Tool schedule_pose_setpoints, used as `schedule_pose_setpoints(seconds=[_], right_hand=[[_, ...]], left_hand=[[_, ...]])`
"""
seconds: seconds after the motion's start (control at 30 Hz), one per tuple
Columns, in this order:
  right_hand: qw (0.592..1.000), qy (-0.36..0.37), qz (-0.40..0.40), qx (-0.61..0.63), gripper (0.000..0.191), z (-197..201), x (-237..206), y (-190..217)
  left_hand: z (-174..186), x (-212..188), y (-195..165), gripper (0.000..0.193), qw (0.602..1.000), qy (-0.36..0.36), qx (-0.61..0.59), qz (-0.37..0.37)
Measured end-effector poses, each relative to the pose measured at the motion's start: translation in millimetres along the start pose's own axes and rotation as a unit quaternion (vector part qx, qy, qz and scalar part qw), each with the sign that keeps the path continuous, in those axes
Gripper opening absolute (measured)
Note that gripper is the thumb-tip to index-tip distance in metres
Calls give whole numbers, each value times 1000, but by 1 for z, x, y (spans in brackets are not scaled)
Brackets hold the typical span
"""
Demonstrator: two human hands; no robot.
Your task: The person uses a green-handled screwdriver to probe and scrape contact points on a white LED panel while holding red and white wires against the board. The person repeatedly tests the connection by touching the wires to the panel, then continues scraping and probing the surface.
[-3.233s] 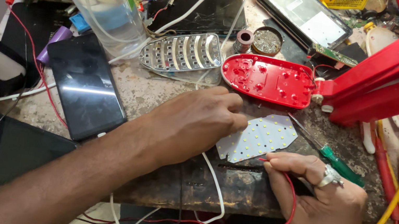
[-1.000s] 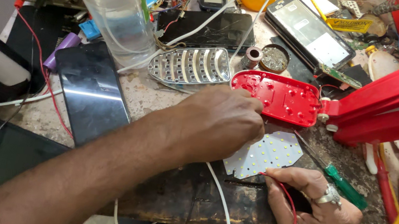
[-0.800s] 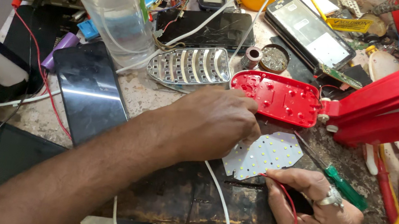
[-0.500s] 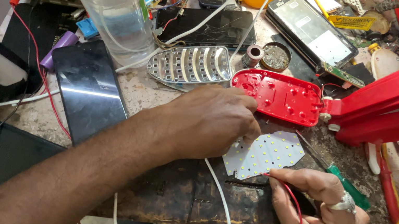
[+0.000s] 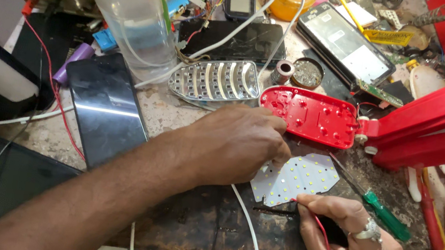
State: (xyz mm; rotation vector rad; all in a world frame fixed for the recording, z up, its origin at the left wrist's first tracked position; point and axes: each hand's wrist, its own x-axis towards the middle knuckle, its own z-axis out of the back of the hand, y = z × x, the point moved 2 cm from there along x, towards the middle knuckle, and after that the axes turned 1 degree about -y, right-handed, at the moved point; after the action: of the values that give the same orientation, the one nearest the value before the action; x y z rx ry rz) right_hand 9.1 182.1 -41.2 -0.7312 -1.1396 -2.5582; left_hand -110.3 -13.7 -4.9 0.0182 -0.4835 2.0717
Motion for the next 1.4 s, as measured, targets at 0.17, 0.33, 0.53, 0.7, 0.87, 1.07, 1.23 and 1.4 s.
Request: schedule_pose_setpoints(seconds=[0.17, 0.33, 0.53, 0.7, 0.87, 1.07, 1.23, 1.4], right_hand=[[1000, -11, -7, 7, 25, -1, 0, 1], [1000, -23, 16, -6, 27, -1, 2, 2], [999, -34, -6, 6, 26, -2, 1, 3], [1000, -19, -15, 0, 27, -2, 0, 2], [999, -18, -31, 27, 28, -2, 1, 1], [999, 2, -34, 28, 28, 0, -1, 0], [999, 5, -23, 26, 27, 2, -1, 0], [1000, 4, -11, 13, 28, 1, -1, -1]], left_hand=[[-1, 0, 0, 31, 1000, -4, 7, -9], [-1, -1, 1, 33, 1000, -3, 1, -8], [0, 1, 3, 32, 1000, 19, -11, 5], [1, 2, 4, 30, 999, 35, -21, 14], [3, 2, 4, 30, 999, 38, -26, 18], [3, 4, 6, 31, 998, 44, -36, 23], [3, 3, 5, 30, 999, 32, -36, 15], [3, 2, 5, 33, 999, 28, -33, 12]])
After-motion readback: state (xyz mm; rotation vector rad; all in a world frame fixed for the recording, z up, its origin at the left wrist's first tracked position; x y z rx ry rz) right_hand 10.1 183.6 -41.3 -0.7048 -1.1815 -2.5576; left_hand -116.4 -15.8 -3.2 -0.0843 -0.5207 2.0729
